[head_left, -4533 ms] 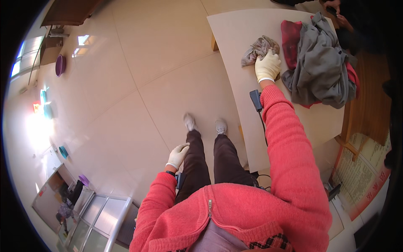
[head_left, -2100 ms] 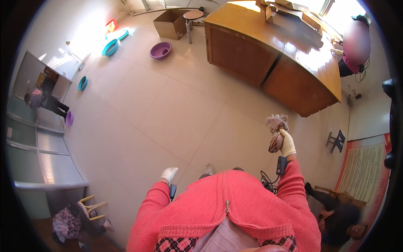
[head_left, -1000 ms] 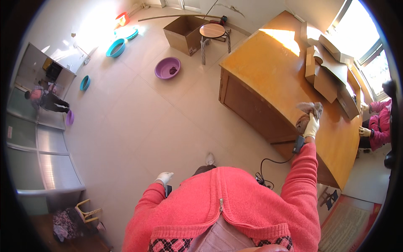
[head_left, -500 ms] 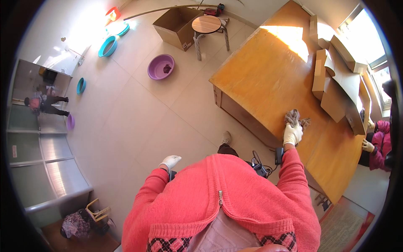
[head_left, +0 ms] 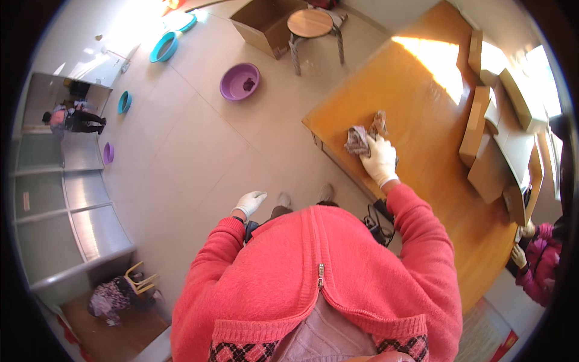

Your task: The person wipes the surface and edges of a wooden desk with a cloth while wearing gloves. They move around the desk to reach different sides and continue wiping the top and front panels.

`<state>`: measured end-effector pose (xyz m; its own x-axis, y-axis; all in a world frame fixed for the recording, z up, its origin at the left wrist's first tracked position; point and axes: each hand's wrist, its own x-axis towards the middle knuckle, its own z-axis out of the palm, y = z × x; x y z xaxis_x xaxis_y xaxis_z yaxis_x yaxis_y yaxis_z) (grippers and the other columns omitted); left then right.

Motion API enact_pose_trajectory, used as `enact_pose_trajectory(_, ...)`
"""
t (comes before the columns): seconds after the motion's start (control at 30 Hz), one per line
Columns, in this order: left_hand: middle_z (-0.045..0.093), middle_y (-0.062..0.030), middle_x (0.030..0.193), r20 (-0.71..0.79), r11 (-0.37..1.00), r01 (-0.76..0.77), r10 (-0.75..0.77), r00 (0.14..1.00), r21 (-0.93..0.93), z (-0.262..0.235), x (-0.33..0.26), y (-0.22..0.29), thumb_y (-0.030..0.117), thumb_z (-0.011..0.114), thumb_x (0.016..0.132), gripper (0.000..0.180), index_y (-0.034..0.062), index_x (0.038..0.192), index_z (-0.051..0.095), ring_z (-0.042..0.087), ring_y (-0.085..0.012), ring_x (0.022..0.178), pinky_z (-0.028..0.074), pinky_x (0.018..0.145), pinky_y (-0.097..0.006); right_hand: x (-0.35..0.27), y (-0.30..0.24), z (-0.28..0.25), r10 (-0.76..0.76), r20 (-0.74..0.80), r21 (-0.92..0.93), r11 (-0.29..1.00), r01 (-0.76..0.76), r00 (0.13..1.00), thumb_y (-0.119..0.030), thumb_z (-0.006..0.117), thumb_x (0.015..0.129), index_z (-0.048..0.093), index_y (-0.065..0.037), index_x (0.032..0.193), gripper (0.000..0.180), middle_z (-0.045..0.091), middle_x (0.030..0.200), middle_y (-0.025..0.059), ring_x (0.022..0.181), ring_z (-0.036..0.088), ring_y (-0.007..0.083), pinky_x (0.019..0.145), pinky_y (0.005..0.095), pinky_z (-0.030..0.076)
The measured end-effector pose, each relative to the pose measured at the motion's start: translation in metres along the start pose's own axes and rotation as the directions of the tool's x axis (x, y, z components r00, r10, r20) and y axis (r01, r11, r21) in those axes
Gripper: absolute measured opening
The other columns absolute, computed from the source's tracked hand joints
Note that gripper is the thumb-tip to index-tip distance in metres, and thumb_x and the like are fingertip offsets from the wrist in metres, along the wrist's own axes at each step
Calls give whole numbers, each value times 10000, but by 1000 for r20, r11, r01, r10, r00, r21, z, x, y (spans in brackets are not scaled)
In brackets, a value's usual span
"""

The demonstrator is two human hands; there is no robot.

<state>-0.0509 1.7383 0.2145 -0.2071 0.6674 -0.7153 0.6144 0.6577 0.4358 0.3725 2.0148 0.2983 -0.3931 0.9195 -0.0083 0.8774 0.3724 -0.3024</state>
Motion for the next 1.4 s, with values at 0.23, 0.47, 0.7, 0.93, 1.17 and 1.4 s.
enact_pose_trajectory(0.23,724,-166,1372,85,989,147,-144,986,-26,-3,11,-71,473,606,1034,538,60,1357,724,665,-313,1305,490,1117,-385,-10,39,19,171,-156,107,982,-155,973,-252,834,804,683,-167,1384,605,694,1320,155,1143,663,398,959,488,568)
enact_pose_trajectory(0.47,762,-104,1317,168,976,154,-128,977,-154,-40,51,-120,424,653,1037,505,41,1358,727,701,-201,1212,521,1067,-346,-68,120,7,730,-233,250,683,-686,642,-357,779,897,723,-149,1351,502,740,1225,232,1161,695,428,999,490,546)
enact_pose_trajectory(0.7,753,-78,1273,134,945,61,-18,991,-320,-101,64,-138,319,688,1057,432,-3,1343,717,696,-154,1129,554,964,-289,-157,129,8,964,-258,338,150,-929,62,-590,776,858,721,-148,1359,670,741,1274,238,1202,699,429,1022,515,549)
enact_pose_trajectory(0.93,759,-75,1128,122,951,185,-158,980,-246,-129,61,-205,376,724,1019,467,-6,1288,733,694,-142,1023,555,906,-296,-101,43,3,928,-249,278,-204,-939,-275,-487,713,913,777,-135,1243,487,766,1257,162,1179,738,367,1005,487,594)
enact_pose_trajectory(1.17,760,-79,1141,173,972,90,-53,984,-215,-165,76,-142,425,694,1025,494,-4,1263,746,690,-153,992,547,918,-319,19,-32,21,965,-141,325,-167,-931,-222,-438,702,945,783,-138,1234,424,765,1270,151,1174,748,335,994,443,607)
enact_pose_trajectory(1.4,695,-95,1425,319,773,-575,635,704,-268,-154,84,144,335,582,1108,439,39,1415,689,635,-184,1294,470,1133,-351,85,-14,43,995,70,996,-74,-55,-74,-373,852,893,780,9,1129,454,798,1075,121,874,749,252,772,419,603)
